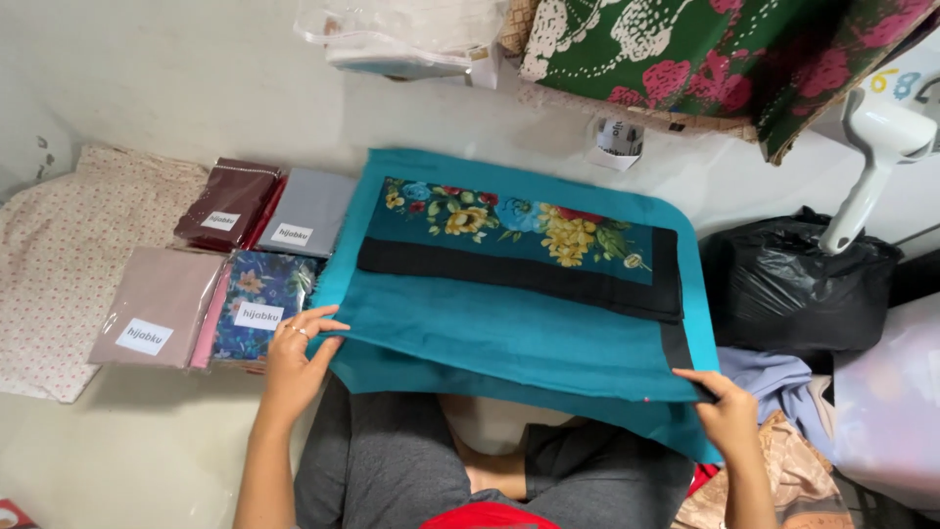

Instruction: The person folds a floral-patterned fabric on a teal mat, using a lint roller to clean the surface before and during the folding process. The person then places the folded fabric into a clear plastic bag.

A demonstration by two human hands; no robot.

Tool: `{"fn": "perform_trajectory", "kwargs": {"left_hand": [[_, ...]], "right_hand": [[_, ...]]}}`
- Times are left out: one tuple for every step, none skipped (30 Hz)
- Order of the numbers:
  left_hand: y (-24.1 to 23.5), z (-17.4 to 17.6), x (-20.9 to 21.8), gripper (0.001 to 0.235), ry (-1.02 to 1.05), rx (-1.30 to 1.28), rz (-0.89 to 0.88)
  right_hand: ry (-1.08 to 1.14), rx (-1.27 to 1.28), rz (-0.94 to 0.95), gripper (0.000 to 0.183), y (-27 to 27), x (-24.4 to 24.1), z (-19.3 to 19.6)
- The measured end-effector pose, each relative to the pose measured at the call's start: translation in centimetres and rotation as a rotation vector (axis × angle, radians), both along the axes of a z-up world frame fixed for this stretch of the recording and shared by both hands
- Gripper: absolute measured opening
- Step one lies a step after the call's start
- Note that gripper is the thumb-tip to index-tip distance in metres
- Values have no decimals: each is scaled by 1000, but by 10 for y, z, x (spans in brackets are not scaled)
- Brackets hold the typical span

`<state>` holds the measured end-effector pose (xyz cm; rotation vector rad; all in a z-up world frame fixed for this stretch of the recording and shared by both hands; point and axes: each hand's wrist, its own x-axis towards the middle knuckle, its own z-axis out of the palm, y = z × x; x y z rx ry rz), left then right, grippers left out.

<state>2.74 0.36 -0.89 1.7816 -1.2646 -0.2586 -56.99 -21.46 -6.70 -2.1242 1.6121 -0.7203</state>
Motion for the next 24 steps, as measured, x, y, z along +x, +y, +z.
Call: {"fn": "perform_trajectory", "kwargs": {"left_hand": [[-8, -1, 5, 14, -1, -4, -2], [-16, -1, 11, 15, 23, 2, -11], [-24, -1, 17, 15, 47, 8, -19], [-38, 2, 22, 15, 42, -2, -19], [-53, 5, 27, 14, 36, 7, 3], [-68, 8, 32, 14, 30, 15, 26], [-86, 6, 37, 14, 26, 4, 27], [-106, 6, 43, 12, 46, 1, 58], [-127, 6, 49, 13, 66, -3, 90], [-148, 1, 55, 13, 63, -14, 89], [-170, -5, 62, 14, 68, 7, 123], [-192, -11, 69, 15, 75, 28, 158], [-214, -23, 78, 15, 73, 16, 157], [-237, -36, 86, 18, 74, 51, 174], [-259, -49, 95, 21, 75, 85, 191], [-274, -58, 98, 21, 75, 78, 192], [-290, -68, 103, 22, 72, 95, 202], [-304, -78, 106, 22, 69, 115, 214], [-310, -78, 106, 22, 70, 110, 215], [-315, -80, 106, 22, 66, 131, 188], [-321, -82, 105, 23, 61, 152, 161], [-325, -85, 108, 23, 65, 152, 162], [-330, -88, 110, 23, 86, 175, 151], [-334, -91, 111, 24, 108, 198, 139]], "right_hand": [[-1, -4, -2, 63, -4, 8, 9], [-136, 41, -30, 63, -10, 18, 19], [-271, 86, -56, 65, -16, 27, 29], [-276, 77, -54, 65, -28, 35, 36], [-391, 81, -88, 60, -40, 43, 44], [-507, 85, -120, 54, -53, 50, 52], [-511, 75, -116, 54, -72, 49, 46], [-588, 73, -123, 44, -94, 50, 41], [-664, 72, -130, 33, -116, 51, 36], [-668, 61, -126, 33, -135, 54, 31], [-707, 105, -197, 24, -154, 58, 26], [-745, 149, -268, 23, -174, 61, 22], [-749, 138, -263, 23, -190, 65, 17], [-734, 147, -291, 20, -205, 70, 11], [-718, 157, -319, 17, -221, 74, 6], [-720, 150, -315, 17, -234, 75, -4], [-584, 142, -362, 21, -248, 77, -14], [-447, 136, -408, 26, -261, 78, -26], [-448, 132, -406, 26, -269, 78, -31], [-336, 153, -429, 32, -277, 77, -38], [-225, 175, -452, 39, -284, 76, -44], [-221, 174, -451, 39, -281, 81, -39], [-199, 175, -442, 39, -278, 87, -33], [-176, 177, -435, 39, -274, 91, -29]]}}
